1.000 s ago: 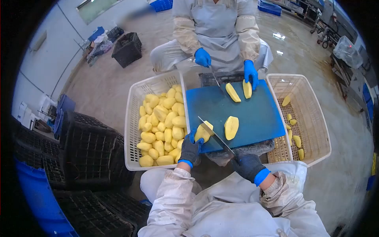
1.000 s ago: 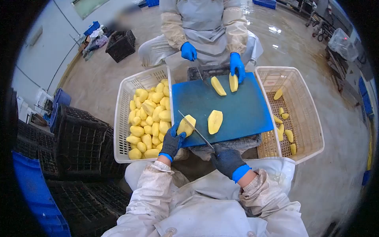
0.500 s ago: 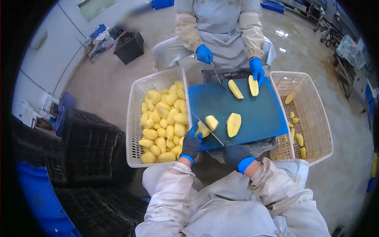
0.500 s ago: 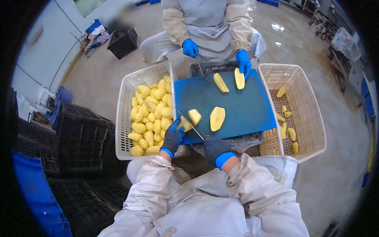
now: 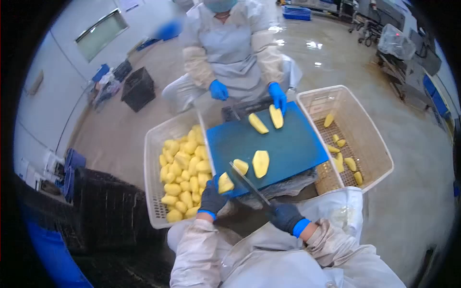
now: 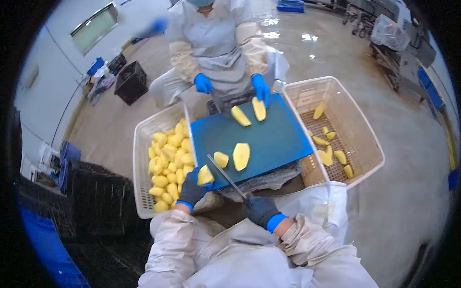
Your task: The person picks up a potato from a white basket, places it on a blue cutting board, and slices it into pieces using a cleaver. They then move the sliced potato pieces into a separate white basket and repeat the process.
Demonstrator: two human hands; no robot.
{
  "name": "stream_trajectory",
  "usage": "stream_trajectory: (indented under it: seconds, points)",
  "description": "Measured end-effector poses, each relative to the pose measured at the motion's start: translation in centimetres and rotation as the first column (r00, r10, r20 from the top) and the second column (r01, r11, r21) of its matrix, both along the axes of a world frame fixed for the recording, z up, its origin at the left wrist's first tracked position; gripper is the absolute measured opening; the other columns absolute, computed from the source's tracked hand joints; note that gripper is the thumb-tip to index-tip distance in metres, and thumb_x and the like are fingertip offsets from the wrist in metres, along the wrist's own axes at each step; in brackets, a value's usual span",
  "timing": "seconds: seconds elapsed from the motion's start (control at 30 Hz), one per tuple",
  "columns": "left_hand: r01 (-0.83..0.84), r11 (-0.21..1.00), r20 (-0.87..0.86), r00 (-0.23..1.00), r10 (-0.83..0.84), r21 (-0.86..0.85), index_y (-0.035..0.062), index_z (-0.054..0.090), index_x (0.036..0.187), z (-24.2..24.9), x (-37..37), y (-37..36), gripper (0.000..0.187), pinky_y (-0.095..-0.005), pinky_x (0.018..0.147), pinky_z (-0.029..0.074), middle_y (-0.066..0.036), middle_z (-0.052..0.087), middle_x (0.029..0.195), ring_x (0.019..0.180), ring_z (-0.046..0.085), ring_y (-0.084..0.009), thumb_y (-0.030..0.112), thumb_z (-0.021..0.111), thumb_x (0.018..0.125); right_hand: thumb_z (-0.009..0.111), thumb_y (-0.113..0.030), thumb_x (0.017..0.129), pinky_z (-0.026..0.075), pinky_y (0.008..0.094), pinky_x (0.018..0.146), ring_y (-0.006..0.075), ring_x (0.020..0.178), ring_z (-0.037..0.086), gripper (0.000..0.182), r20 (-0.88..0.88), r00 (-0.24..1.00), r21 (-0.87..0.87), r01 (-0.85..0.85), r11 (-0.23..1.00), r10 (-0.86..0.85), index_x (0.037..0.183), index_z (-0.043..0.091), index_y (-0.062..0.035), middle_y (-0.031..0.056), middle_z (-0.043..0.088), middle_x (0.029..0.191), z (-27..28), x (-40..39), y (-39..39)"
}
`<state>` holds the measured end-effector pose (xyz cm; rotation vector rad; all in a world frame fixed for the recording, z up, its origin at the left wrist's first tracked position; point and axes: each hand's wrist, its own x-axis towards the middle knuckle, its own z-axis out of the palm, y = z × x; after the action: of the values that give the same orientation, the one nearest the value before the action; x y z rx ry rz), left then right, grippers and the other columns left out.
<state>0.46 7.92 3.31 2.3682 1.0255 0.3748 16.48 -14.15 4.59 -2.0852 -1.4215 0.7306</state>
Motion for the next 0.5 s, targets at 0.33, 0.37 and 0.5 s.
stream_trajectory:
  seconds: [0.33, 0.37, 0.5]
  points:
    - [0.077, 0.983, 0.014, 0.997, -0.081, 0.169, 0.0056, 0.053, 0.109, -1.0, 2.3, 1.4, 0.057, -0.0415, 0.080, 0.045, -0.020, 0.056, 0.097, 0.093, 0.054, -0.0370, 0.029, 0.075, 0.062, 0.050, -0.033, 0.083, 0.045, 0.0491, 0.065, 0.0400, 0.074, 0.058, 0.029, -0.126, 0.989, -0.088, 0.067, 0.994, -0.078, 0.092, 0.053, -0.0051, 0.0223, 0.061, 0.077, 2.7, -0.5, -0.1]
    - [0.061, 0.994, -0.009, 0.998, -0.060, 0.095, 0.0036, 0.052, 0.111, -1.3, 2.4, 1.5, 0.060, -0.0415, 0.082, 0.044, -0.021, 0.055, 0.102, 0.096, 0.053, -0.0371, 0.029, 0.075, 0.062, 0.050, -0.033, 0.083, 0.045, 0.0490, 0.066, 0.0401, 0.074, 0.058, 0.030, -0.148, 0.984, -0.109, 0.083, 0.991, -0.099, 0.093, 0.053, -0.0051, 0.0226, 0.061, 0.077, 2.7, -0.4, -0.2]
    - [0.057, 0.998, 0.006, 0.998, -0.057, 0.021, 0.0010, 0.049, 0.114, -0.2, 2.3, 0.9, 0.063, -0.0409, 0.085, 0.044, -0.022, 0.054, 0.108, 0.100, 0.052, -0.0369, 0.028, 0.074, 0.063, 0.050, -0.033, 0.084, 0.044, 0.0491, 0.066, 0.0401, 0.074, 0.058, 0.030, -0.210, 0.974, -0.044, 0.075, 0.996, -0.082, 0.093, 0.053, -0.0050, 0.0228, 0.060, 0.075, 2.5, -0.2, 0.0]
